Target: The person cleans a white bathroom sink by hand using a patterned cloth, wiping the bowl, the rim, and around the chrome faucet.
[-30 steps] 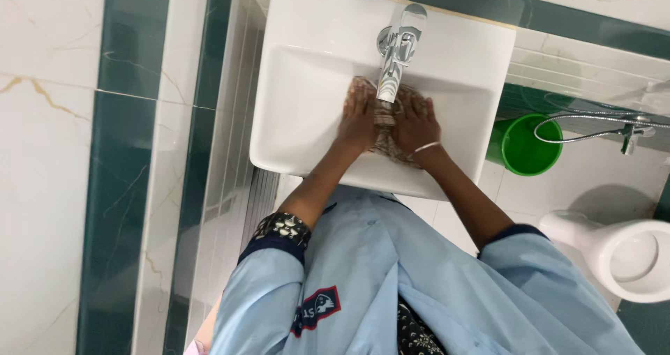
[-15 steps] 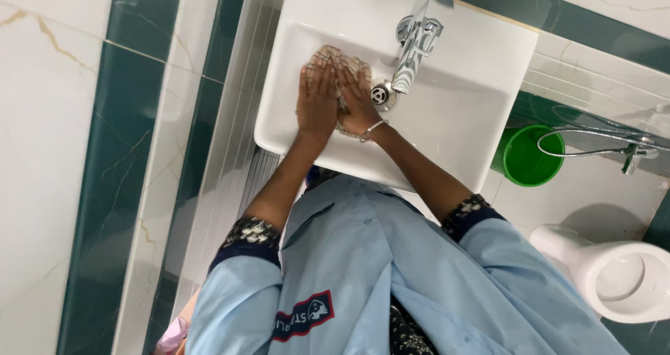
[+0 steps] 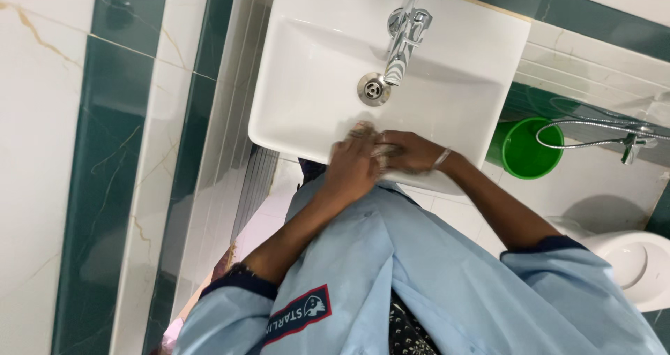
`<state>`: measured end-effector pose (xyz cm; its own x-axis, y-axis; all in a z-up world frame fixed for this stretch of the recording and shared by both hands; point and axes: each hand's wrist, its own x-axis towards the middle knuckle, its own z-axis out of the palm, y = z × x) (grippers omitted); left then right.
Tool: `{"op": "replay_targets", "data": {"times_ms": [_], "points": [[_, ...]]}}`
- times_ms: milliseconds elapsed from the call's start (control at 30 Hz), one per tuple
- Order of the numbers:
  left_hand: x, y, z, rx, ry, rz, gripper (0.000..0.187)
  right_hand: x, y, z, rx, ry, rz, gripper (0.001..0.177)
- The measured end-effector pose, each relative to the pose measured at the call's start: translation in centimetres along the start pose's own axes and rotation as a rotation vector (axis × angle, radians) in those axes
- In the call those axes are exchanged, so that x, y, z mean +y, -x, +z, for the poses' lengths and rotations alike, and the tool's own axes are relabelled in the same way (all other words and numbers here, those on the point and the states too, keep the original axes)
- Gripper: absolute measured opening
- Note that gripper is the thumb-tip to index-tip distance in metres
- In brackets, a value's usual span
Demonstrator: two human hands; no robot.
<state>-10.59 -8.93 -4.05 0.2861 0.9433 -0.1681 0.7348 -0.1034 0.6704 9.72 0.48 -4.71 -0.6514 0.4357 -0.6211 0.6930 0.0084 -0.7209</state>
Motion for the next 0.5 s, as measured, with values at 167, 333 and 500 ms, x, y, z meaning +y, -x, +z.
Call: {"op": "replay_targets", "data": {"times_ms": [167,333,500], "points": [[3.0,-10.1,11.9,-0.353,-0.133,0.139,0.080,5.8,7.3,0.2,0.499,0.883,0.145,0.063],[-3.2,-14.5,9.8,-0.259,-0.500,-0.022,0.095,8.3,-4.0,-0.3,0.535,0.620,0.226,0.066],[-11.3,-12.1,0.4,-0.090,-0.595,-0.149,0.096,2.4,-16.5,1.9,0.429,0.409,-0.051,0.098]]}}
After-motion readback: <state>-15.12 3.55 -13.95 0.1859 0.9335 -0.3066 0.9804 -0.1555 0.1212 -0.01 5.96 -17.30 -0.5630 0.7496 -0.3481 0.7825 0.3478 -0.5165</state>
